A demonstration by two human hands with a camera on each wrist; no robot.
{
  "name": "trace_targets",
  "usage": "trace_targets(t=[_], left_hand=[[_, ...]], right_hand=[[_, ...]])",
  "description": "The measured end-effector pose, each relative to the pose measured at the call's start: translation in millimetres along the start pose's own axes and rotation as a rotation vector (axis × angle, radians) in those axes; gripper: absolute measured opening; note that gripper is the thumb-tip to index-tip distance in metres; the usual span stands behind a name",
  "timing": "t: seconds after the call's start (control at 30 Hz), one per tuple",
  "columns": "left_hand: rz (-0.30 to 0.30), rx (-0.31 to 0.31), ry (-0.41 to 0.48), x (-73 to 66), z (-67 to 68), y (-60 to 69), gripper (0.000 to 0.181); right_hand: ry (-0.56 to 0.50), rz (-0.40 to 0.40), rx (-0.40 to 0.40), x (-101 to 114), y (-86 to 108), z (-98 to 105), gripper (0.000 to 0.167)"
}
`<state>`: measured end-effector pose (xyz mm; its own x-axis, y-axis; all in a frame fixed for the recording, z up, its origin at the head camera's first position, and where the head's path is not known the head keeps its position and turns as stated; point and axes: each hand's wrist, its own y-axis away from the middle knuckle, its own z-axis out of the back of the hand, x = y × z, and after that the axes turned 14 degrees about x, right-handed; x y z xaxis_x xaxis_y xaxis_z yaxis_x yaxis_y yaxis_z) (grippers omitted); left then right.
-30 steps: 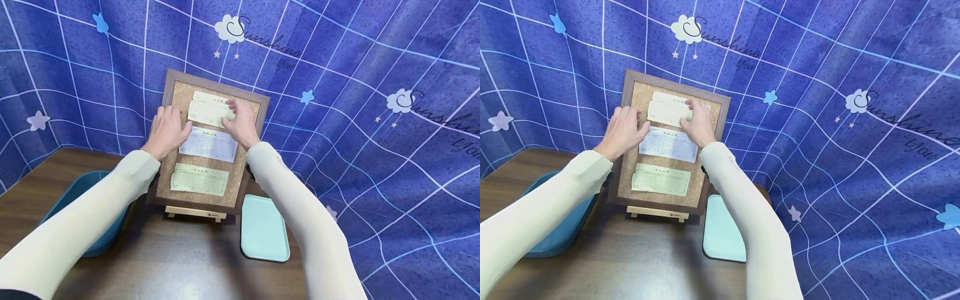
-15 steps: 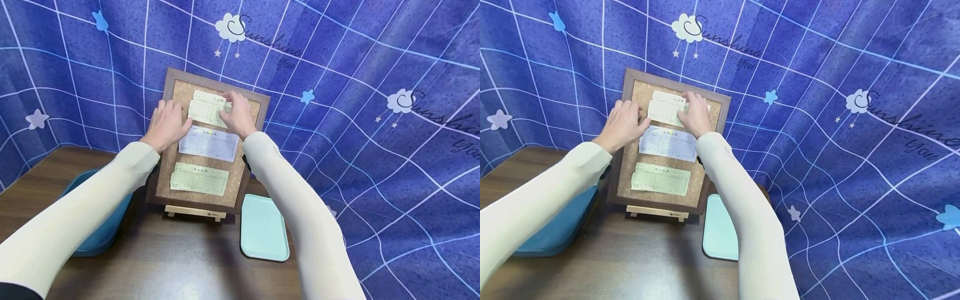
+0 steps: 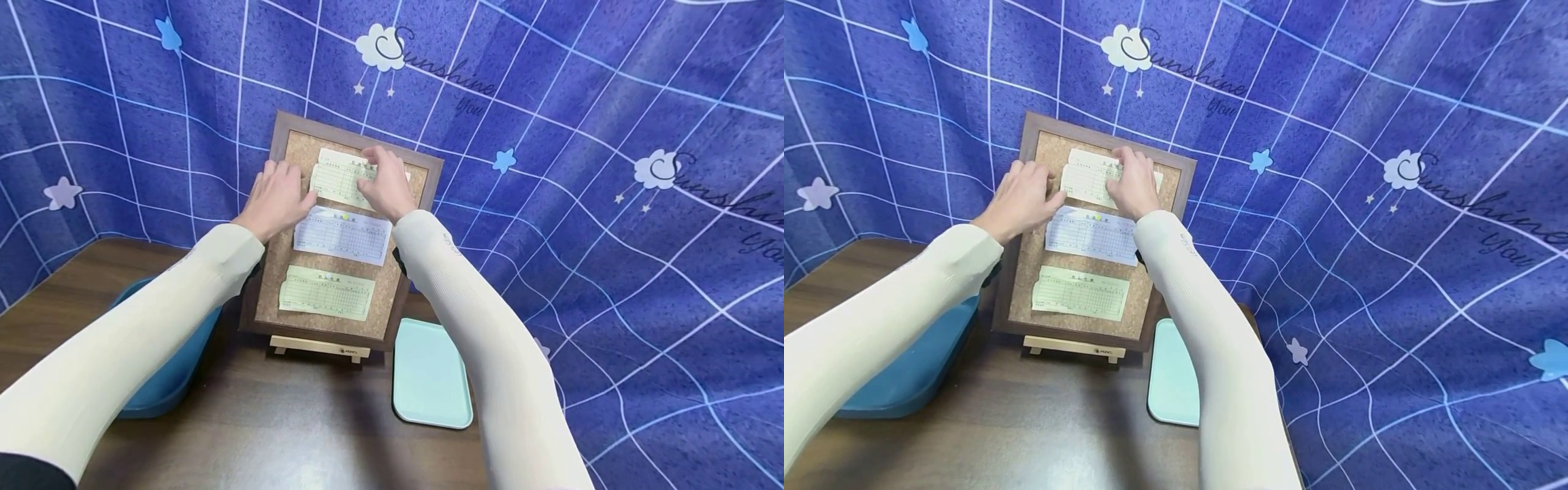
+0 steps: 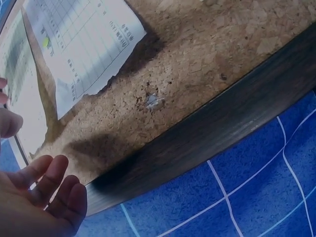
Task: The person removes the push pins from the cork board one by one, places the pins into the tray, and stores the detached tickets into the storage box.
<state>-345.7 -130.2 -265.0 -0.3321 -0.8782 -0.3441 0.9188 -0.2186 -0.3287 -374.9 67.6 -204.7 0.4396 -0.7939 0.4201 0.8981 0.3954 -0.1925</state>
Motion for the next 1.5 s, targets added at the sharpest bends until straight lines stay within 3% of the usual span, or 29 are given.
trace_targets(t=[0.6,0.83,1.0,1.5], left_hand=[[-0.004,0.057,0.038,-1.8,3.9,-8.8,0.038],[-0.012,0.039,0.041,-0.2,2.6,-10.4,0.030],[-0.020,0.025,0.050,0.1,0.6,-12.8,0.027],[-0.021,-0.029,0.078,1.5,-2.3,-20.5,0.025]], right_hand=[[0.047,-0.039,-0.013,5,-11.5,0,0.042],[0.108,-0.048,-0.031,5,-16.7,0,0.034],[0.077,-0.064,-0.046,4,-19.9,1,0.030],[0.030,-0.079,-0.198,6,-30.9,-5,0.012]])
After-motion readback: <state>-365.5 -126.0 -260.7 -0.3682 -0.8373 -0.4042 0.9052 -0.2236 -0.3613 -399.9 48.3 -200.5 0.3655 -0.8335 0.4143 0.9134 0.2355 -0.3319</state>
